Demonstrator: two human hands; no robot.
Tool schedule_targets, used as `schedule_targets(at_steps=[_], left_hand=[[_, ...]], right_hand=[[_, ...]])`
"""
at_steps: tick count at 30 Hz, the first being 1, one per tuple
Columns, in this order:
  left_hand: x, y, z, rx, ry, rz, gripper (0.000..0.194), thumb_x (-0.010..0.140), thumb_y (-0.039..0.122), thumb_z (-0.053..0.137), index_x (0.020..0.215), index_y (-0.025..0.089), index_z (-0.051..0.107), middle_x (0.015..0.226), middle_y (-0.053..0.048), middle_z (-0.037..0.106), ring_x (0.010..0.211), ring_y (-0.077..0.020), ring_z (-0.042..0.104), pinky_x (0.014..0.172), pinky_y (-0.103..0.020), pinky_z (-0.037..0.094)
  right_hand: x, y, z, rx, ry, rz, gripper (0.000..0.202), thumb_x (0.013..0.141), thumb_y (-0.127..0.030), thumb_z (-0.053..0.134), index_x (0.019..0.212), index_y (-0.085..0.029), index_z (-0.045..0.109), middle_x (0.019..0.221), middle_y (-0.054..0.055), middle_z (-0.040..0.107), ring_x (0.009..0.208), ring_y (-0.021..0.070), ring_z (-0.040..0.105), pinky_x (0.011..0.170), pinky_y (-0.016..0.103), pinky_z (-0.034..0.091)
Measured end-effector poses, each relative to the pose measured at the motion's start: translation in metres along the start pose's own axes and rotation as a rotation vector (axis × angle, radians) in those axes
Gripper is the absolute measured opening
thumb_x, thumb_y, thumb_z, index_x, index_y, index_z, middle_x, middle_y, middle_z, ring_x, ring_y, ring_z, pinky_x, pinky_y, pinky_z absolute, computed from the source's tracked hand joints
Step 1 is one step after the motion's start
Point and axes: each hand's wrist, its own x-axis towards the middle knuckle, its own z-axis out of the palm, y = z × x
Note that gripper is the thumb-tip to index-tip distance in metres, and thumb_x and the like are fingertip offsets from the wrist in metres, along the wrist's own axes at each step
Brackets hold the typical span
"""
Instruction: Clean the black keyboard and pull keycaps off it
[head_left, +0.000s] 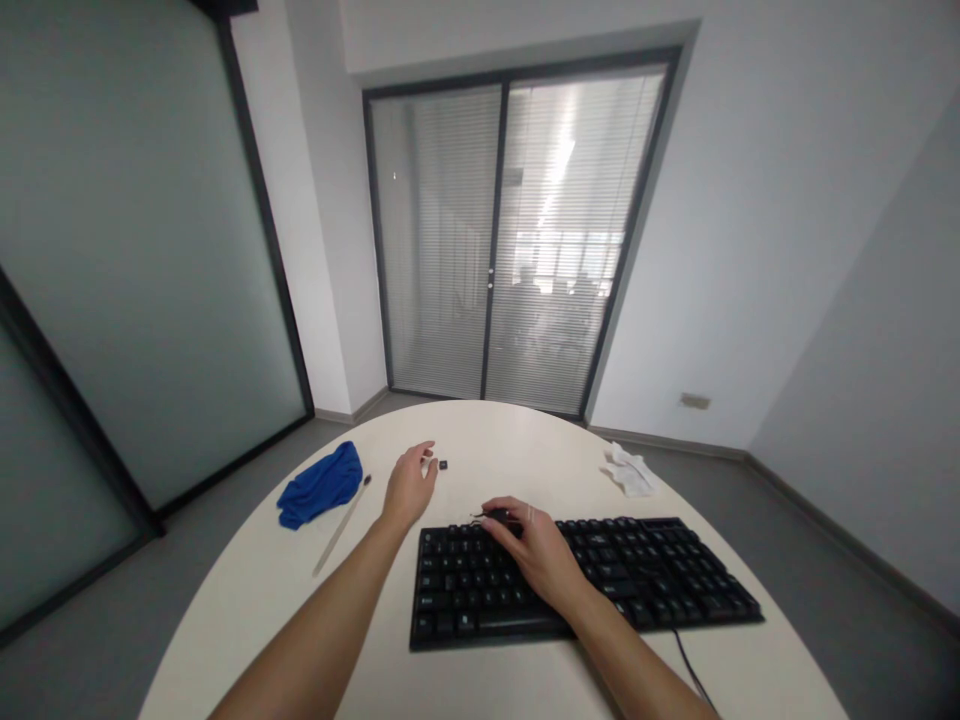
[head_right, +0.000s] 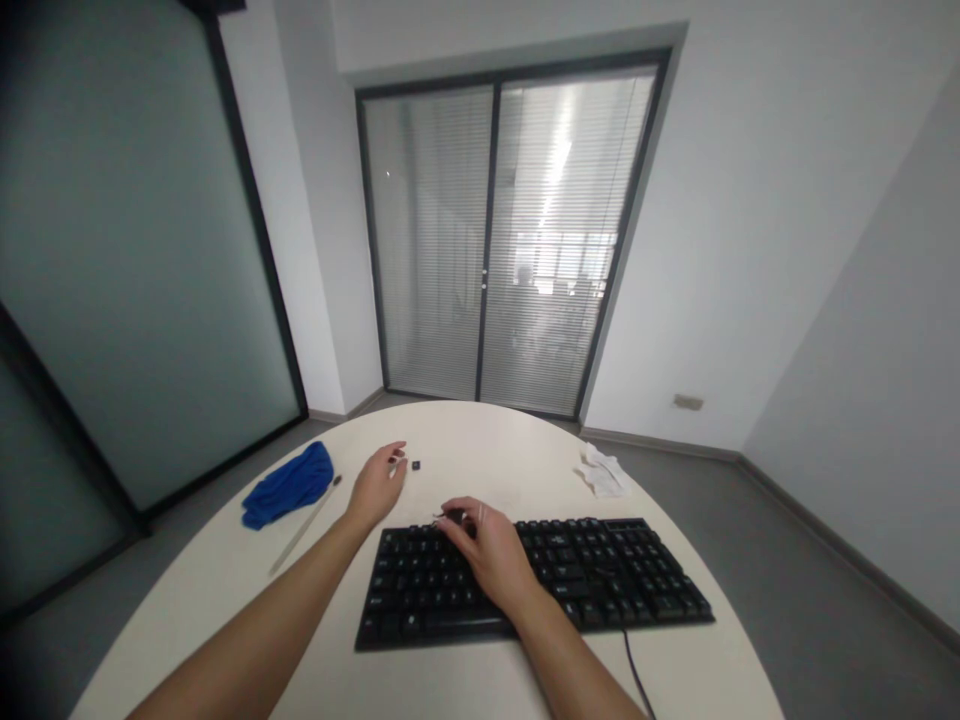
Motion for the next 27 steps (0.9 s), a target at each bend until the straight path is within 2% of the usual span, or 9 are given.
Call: schedule_targets(at_steps=[3,6,8,12,16,21,24,27], left_hand=[[-0.002,0.016,-0.001,-0.055,0.001,-0.013,0.028,0.092,0.029,0.047,0.116,0.021,0.059,0.096,-0.004,0.068,0.081,-0.0174,0.064,0.078,-0.03,0.048],[-0.011,0.029,0.001,-0.109,-0.049,-0.023,0.023,0.092,0.031,0.047,0.109,0.021,0.06,0.078,0.0,0.066,0.066,-0.0146,0.062,0.064,-0.025,0.046],[-0.021,0.035,0.0,-0.137,-0.08,-0.019,0.022,0.092,0.032,0.047,0.107,0.021,0.059,0.073,0.002,0.064,0.062,-0.0135,0.06,0.06,-0.024,0.044],[-0.038,0.037,-0.008,-0.374,-0.146,-0.048,0.028,0.091,0.039,0.047,0.107,0.019,0.057,0.067,0.003,0.057,0.056,-0.0126,0.052,0.056,-0.023,0.039],[-0.044,0.039,-0.019,-0.614,-0.283,-0.124,0.031,0.087,0.045,0.052,0.097,0.017,0.059,0.068,0.001,0.058,0.057,-0.0119,0.051,0.056,-0.023,0.039],[-0.044,0.041,-0.022,-0.657,-0.302,-0.173,0.028,0.082,0.042,0.058,0.095,0.017,0.058,0.069,0.0,0.06,0.059,-0.0124,0.053,0.056,-0.023,0.039],[-0.042,0.037,-0.019,-0.674,-0.302,-0.213,0.029,0.082,0.042,0.057,0.096,0.016,0.058,0.07,0.0,0.06,0.059,-0.0122,0.054,0.056,-0.023,0.04],[-0.04,0.034,-0.014,-0.682,-0.349,-0.214,0.029,0.083,0.041,0.056,0.098,0.016,0.058,0.07,0.0,0.061,0.06,-0.0127,0.055,0.058,-0.024,0.041]], right_hand=[[0.001,0.0,0.0,0.004,-0.002,-0.006,0.032,0.088,-0.048,0.059,0.105,-0.024,0.071,0.088,0.004,0.072,0.079,0.0196,0.065,0.081,0.03,0.047],[0.0,0.001,0.0,0.007,-0.012,-0.003,0.032,0.088,-0.048,0.059,0.104,-0.023,0.071,0.086,0.003,0.072,0.076,0.0195,0.065,0.079,0.03,0.047],[0.0,0.0,0.0,0.003,-0.015,-0.003,0.032,0.088,-0.048,0.058,0.105,-0.024,0.071,0.084,0.003,0.071,0.073,0.0189,0.063,0.076,0.03,0.047],[0.004,-0.005,-0.001,-0.008,-0.029,0.023,0.03,0.088,-0.046,0.059,0.102,-0.023,0.071,0.072,0.0,0.067,0.063,0.017,0.059,0.066,0.028,0.043],[0.011,-0.013,-0.002,0.069,-0.053,0.081,0.029,0.087,-0.044,0.06,0.1,-0.021,0.07,0.064,-0.001,0.063,0.06,0.0157,0.057,0.06,0.026,0.039],[0.015,-0.016,0.005,0.156,-0.099,0.077,0.027,0.089,-0.044,0.058,0.099,-0.021,0.068,0.058,-0.004,0.055,0.053,0.0134,0.048,0.053,0.024,0.032],[0.018,-0.013,0.009,0.17,-0.126,0.059,0.026,0.09,-0.043,0.055,0.1,-0.02,0.066,0.062,-0.003,0.059,0.056,0.0138,0.051,0.055,0.024,0.034],[0.02,-0.01,0.009,0.167,-0.142,0.042,0.027,0.093,-0.042,0.052,0.1,-0.02,0.065,0.068,-0.002,0.063,0.06,0.0146,0.054,0.059,0.024,0.037]])
